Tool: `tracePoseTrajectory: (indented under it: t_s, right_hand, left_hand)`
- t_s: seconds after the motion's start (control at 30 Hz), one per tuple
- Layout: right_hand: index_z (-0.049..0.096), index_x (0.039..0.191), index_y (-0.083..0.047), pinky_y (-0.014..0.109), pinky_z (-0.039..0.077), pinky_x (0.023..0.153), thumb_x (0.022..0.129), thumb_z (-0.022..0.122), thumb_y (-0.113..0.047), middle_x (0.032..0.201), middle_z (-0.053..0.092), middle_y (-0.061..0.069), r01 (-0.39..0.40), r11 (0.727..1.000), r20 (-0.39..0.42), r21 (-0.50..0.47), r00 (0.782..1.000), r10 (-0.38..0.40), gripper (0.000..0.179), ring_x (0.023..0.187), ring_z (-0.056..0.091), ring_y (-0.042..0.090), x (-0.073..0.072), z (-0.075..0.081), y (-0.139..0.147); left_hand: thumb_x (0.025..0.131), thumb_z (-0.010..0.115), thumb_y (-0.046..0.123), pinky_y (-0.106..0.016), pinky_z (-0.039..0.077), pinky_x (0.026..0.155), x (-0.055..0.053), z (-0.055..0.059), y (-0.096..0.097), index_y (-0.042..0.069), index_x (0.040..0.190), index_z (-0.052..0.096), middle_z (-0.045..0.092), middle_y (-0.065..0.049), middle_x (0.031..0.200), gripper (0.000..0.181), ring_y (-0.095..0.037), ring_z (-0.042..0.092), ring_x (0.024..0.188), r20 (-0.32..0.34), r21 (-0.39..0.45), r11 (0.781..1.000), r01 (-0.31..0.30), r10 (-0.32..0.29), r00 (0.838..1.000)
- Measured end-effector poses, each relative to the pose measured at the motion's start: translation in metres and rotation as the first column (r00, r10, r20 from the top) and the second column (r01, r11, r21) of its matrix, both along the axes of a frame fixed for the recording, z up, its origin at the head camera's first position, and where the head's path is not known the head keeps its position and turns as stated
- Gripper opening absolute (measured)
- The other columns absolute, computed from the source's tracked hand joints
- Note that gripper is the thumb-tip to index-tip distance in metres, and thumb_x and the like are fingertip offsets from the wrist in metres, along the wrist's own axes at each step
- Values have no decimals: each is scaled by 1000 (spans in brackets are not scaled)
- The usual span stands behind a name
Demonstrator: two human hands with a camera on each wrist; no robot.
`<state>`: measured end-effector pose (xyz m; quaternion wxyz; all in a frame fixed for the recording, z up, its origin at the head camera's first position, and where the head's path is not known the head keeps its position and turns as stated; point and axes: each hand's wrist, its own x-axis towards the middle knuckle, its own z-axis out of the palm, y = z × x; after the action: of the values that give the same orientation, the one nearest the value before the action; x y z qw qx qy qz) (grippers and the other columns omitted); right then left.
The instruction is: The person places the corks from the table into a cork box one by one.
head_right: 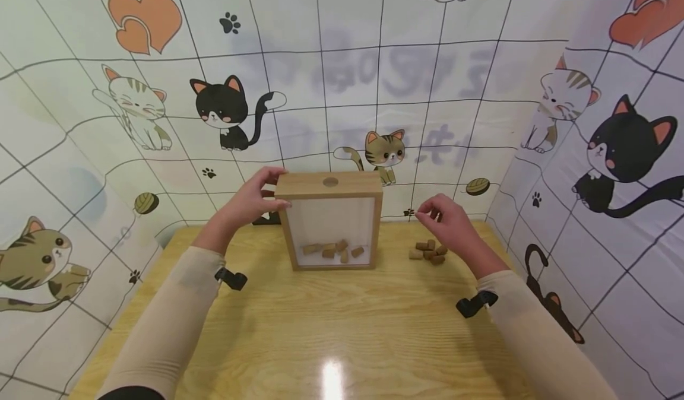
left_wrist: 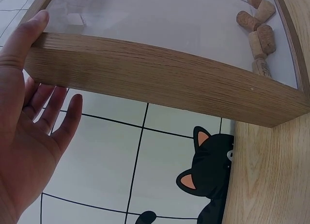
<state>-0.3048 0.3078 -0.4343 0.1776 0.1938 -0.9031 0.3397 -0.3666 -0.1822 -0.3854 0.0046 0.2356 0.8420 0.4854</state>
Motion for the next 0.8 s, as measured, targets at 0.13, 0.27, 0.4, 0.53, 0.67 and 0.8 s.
tracePoseTrajectory:
  t_s: [0.13, 0.27, 0.4, 0.53, 0.67, 0.8]
  right_hand:
    - [73, 113, -10, 34, 49, 70, 110, 73, -19, 106, 65, 6, 37, 998, 56, 42, 998, -39, 10, 87, 57, 23, 2, -19, 16]
    - [73, 116, -9, 36, 51, 68, 110, 74, -21, 111, 66, 8, 45, 996, 96, 78, 994, -52, 14, 90, 59, 24, 2, -41, 32]
    - [73, 117, -4, 37, 53, 68, 107, 76, -15, 115, 67, 13, 38, 995, 125, 97, 991, -50, 15, 92, 61, 26, 4, -63, 44]
    - [73, 118, 0, 37, 53, 72, 105, 77, -9, 115, 66, 17, 42, 994, 164, 103, 985, -59, 17, 93, 61, 26, 3, -83, 53]
    - [72, 115, -1, 38, 53, 75, 105, 77, -9, 112, 64, 15, 55, 992, 190, 112, 979, -76, 14, 92, 59, 25, 3, -98, 57]
    - [73, 114, -3, 41, 52, 77, 104, 78, -10, 113, 64, 14, 61, 990, 229, 130, 969, -90, 13, 92, 58, 26, 5, -110, 60]
  left_hand:
    - [94, 93, 23, -55, 50, 116, -2, -1, 0, 17, 161, 48, 50, -8, 150, 81, -31, 50, 139, -6, 3, 1000, 5, -5, 1000]
    - [94, 93, 22, -54, 49, 117, -4, -3, 0, 15, 161, 49, 51, -9, 150, 81, -32, 50, 139, -15, 12, 1000, 14, -13, 1000]
    - [94, 93, 23, -55, 49, 117, -2, -3, 0, 16, 161, 49, 50, -8, 150, 81, -31, 50, 139, -10, 13, 1000, 12, -12, 1000]
    - [94, 92, 23, -55, 49, 117, 0, -1, 0, 16, 161, 48, 50, -8, 151, 81, -31, 49, 139, -5, 8, 1000, 5, -5, 1000]
    - [94, 92, 21, -57, 46, 120, 0, -1, 0, 14, 162, 48, 50, -9, 151, 82, -32, 49, 139, -16, 17, 1000, 7, -6, 1000]
    - [93, 93, 20, -57, 45, 120, -2, -2, 0, 13, 162, 48, 50, -9, 150, 82, -32, 50, 138, -22, 22, 1000, 12, -11, 1000]
